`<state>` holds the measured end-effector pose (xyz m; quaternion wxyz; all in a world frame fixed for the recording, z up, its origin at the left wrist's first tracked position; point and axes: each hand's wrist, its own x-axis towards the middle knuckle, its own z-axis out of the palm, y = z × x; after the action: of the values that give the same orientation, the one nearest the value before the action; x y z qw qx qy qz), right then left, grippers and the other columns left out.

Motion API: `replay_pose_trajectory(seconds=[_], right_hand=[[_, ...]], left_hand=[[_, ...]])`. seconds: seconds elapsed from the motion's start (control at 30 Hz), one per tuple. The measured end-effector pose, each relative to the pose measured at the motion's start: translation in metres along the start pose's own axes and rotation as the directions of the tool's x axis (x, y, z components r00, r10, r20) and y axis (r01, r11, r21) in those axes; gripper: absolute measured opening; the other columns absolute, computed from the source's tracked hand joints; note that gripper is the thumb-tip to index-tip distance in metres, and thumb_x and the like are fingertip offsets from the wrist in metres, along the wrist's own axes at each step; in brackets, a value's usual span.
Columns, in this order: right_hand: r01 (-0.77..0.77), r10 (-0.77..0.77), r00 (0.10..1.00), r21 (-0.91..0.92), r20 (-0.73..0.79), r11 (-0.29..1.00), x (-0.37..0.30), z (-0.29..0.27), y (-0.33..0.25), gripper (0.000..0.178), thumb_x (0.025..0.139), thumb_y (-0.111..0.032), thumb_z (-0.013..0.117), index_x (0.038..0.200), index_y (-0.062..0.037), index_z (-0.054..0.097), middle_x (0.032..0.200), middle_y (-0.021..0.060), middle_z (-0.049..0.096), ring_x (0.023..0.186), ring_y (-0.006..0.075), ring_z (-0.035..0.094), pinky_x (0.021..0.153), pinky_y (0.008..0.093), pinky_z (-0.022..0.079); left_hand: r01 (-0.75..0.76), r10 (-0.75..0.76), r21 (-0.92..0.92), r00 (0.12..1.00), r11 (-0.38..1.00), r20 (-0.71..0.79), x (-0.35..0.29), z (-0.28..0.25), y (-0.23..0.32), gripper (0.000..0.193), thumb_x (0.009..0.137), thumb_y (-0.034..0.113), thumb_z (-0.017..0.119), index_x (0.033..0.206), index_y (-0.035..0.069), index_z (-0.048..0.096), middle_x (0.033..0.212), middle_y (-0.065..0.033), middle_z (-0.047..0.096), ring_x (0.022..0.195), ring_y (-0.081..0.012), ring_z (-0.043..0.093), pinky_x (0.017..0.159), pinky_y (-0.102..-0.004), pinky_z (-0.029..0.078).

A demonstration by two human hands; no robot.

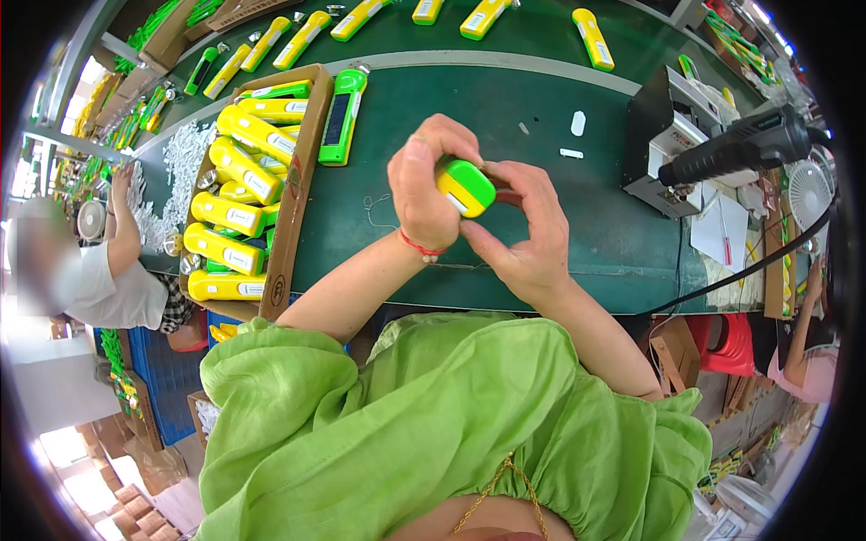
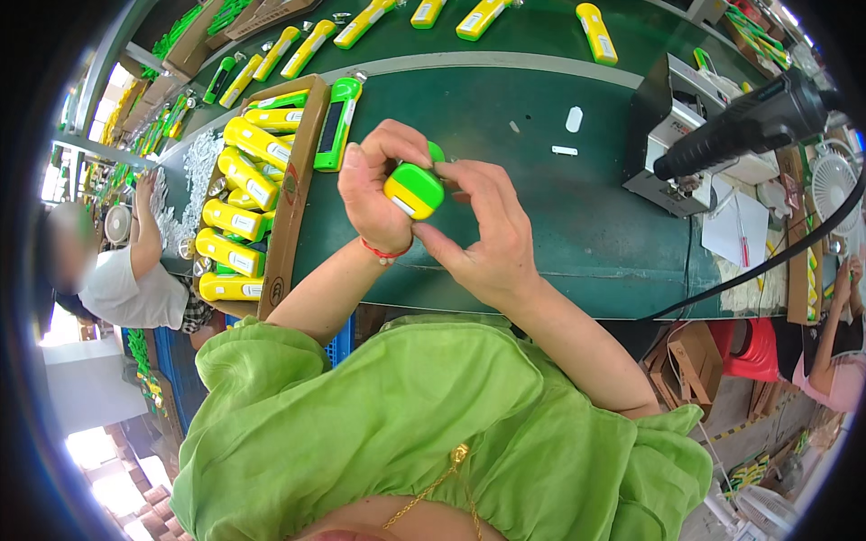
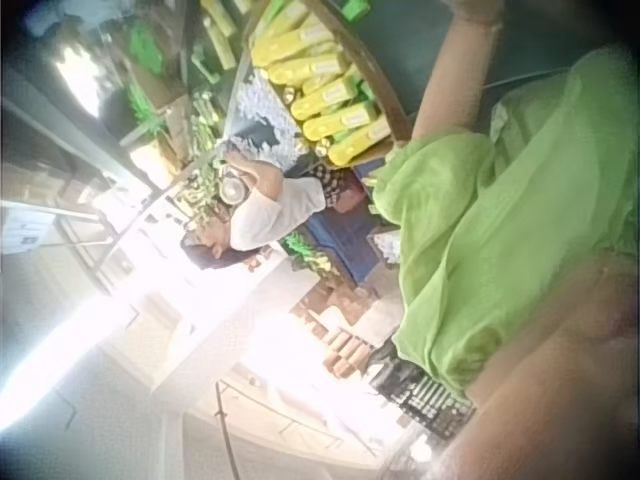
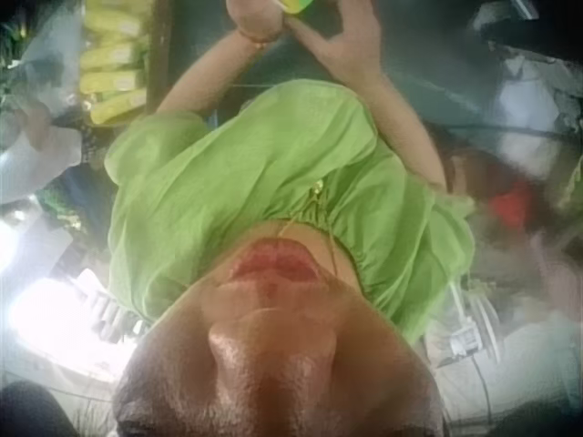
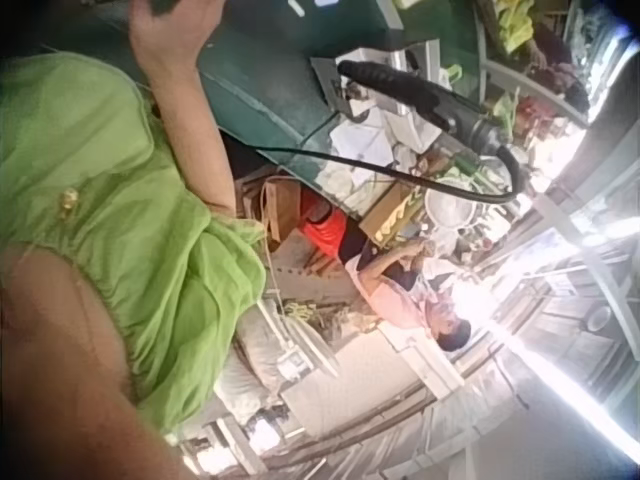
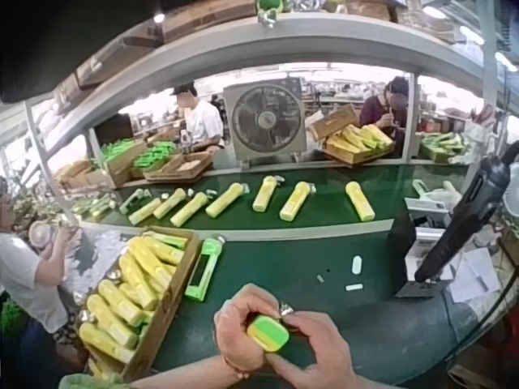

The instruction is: The person assembles small solar-powered flashlights by screwing together flashlight housings, solar panels, and plastic caps with an electric screwdriver.

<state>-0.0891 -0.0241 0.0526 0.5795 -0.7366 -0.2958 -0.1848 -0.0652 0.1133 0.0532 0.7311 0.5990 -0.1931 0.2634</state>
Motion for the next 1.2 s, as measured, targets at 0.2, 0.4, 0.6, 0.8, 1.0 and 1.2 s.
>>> replay_pose_trajectory(seconds=[0.2,0.4,0.6,0.8,1.0,1.2], right_hand=[[0.115,-0.120,0.992,-0.120,-0.031,0.986,0.000,-0.004,0.009,0.047,0.067,-0.004,0.081,0.109,-0.0007,0.061,0.106,0.0140,0.063,0.091,0.0264,0.065,0.075,0.0324,0.055],[0.206,-0.233,0.968,-0.237,-0.095,0.950,0.005,-0.012,0.013,0.050,0.067,-0.002,0.080,0.113,-0.0022,0.061,0.107,0.0143,0.063,0.092,0.0292,0.065,0.075,0.0331,0.056],[-0.041,0.049,0.974,0.041,-0.219,0.998,0.024,-0.026,0.050,0.038,0.082,-0.001,0.071,0.118,0.0008,0.058,0.113,0.0139,0.061,0.098,0.0226,0.066,0.083,0.0318,0.056],[-0.261,0.290,0.953,0.256,-0.083,0.931,0.016,-0.027,0.066,0.037,0.088,-0.006,0.066,0.122,0.0017,0.054,0.115,0.0116,0.058,0.104,0.0204,0.064,0.087,0.0306,0.055],[-0.114,0.128,0.986,0.121,-0.107,0.986,0.029,-0.030,0.062,0.045,0.080,-0.002,0.073,0.122,-0.0023,0.057,0.119,0.0131,0.057,0.101,0.0231,0.064,0.084,0.0323,0.058],[-0.074,0.084,0.989,0.080,-0.123,0.994,0.040,-0.032,0.058,0.047,0.079,-0.002,0.074,0.123,-0.0026,0.057,0.120,0.0140,0.056,0.104,0.0234,0.063,0.083,0.0322,0.058]], left_hand=[[-0.071,0.071,0.064,0.997,0.995,0.006,0.000,0.000,-0.007,0.047,0.095,0.029,0.028,0.073,0.000,0.057,0.079,-0.0143,0.056,0.069,-0.0184,0.050,0.063,-0.0319,0.040],[-0.298,0.265,0.235,0.951,0.925,0.160,0.009,0.005,-0.014,0.038,0.090,0.031,0.041,0.078,0.001,0.060,0.079,-0.0161,0.057,0.071,-0.0264,0.053,0.065,-0.0357,0.043],[-0.305,0.069,0.385,0.852,0.871,0.519,0.045,0.001,-0.014,0.054,0.080,0.023,0.064,0.129,0.005,0.050,0.118,-0.0152,0.059,0.110,-0.0330,0.055,0.098,-0.0404,0.039],[-0.241,-0.101,0.614,0.878,0.752,0.468,0.036,-0.010,-0.046,0.065,0.071,0.011,0.078,0.130,0.013,0.051,0.123,-0.0098,0.059,0.114,-0.0313,0.055,0.099,-0.0415,0.040],[-0.366,0.069,0.551,0.872,0.750,0.484,0.049,-0.008,-0.057,0.059,0.069,-0.001,0.076,0.121,0.011,0.053,0.125,-0.0109,0.059,0.121,-0.0337,0.053,0.102,-0.0432,0.042],[-0.399,0.155,0.526,0.881,0.751,0.447,0.060,-0.002,-0.058,0.058,0.066,0.000,0.076,0.119,0.012,0.056,0.124,-0.0076,0.059,0.123,-0.0318,0.052,0.105,-0.0460,0.038]])
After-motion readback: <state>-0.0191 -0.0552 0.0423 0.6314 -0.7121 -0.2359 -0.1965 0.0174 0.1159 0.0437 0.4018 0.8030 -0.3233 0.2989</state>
